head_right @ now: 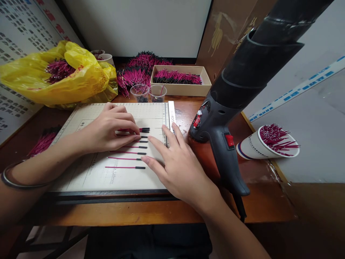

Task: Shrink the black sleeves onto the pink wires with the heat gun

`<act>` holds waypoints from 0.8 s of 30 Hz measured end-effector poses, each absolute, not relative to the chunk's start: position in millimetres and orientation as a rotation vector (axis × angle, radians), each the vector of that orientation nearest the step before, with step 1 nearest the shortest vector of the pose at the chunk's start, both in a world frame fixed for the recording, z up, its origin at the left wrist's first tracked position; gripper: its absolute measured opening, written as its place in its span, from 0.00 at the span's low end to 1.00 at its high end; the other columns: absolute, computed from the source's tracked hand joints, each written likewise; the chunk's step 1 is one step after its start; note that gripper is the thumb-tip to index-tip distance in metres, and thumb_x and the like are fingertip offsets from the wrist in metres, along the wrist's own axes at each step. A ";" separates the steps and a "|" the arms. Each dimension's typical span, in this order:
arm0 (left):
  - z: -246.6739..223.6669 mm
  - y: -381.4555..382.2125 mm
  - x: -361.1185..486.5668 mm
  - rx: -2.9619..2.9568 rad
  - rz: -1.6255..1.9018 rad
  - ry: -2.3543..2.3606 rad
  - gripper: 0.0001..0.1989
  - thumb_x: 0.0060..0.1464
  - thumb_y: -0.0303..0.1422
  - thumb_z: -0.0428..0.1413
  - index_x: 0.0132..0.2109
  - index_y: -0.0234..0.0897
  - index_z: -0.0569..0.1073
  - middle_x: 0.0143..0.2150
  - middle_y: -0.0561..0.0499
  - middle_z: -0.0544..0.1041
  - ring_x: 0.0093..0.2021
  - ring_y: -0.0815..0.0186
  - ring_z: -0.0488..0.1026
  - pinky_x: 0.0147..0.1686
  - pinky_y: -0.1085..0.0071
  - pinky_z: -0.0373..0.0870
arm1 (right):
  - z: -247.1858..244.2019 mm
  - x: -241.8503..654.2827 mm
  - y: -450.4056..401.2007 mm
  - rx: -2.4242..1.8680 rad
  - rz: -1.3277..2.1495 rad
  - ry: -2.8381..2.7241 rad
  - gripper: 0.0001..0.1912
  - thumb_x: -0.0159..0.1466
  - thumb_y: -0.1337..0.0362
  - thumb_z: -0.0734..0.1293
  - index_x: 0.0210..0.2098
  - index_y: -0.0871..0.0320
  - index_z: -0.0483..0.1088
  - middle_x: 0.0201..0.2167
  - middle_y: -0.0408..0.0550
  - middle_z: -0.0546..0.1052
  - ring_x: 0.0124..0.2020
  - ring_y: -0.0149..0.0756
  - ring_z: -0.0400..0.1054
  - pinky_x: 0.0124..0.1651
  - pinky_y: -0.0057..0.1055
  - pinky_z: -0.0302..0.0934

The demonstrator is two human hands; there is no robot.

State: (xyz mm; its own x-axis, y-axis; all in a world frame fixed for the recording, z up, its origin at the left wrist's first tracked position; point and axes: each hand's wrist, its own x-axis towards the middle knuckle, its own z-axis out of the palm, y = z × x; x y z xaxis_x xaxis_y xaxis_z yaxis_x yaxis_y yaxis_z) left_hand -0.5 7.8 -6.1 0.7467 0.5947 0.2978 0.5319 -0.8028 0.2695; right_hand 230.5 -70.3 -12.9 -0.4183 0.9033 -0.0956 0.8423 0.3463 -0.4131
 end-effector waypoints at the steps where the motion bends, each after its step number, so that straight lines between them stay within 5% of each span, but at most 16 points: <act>1: -6.0 7.8 -0.6 2.775 0.555 0.907 0.12 0.63 0.36 0.55 0.35 0.38 0.80 0.32 0.51 0.80 0.35 0.63 0.64 0.43 0.60 0.50 | -13.0 230.5 -70.5 -1.600 0.606 -2.454 0.31 0.73 0.45 0.55 0.69 0.51 0.62 0.77 0.56 0.48 0.78 0.55 0.30 0.74 0.62 0.43; 24: -7.2 8.8 -2.3 2.769 0.520 0.930 0.13 0.65 0.38 0.54 0.36 0.39 0.81 0.33 0.50 0.80 0.37 0.62 0.65 0.42 0.61 0.52 | -8.0 230.9 -68.4 -1.632 0.573 -2.541 0.35 0.71 0.41 0.57 0.71 0.50 0.59 0.77 0.56 0.47 0.78 0.57 0.30 0.74 0.60 0.44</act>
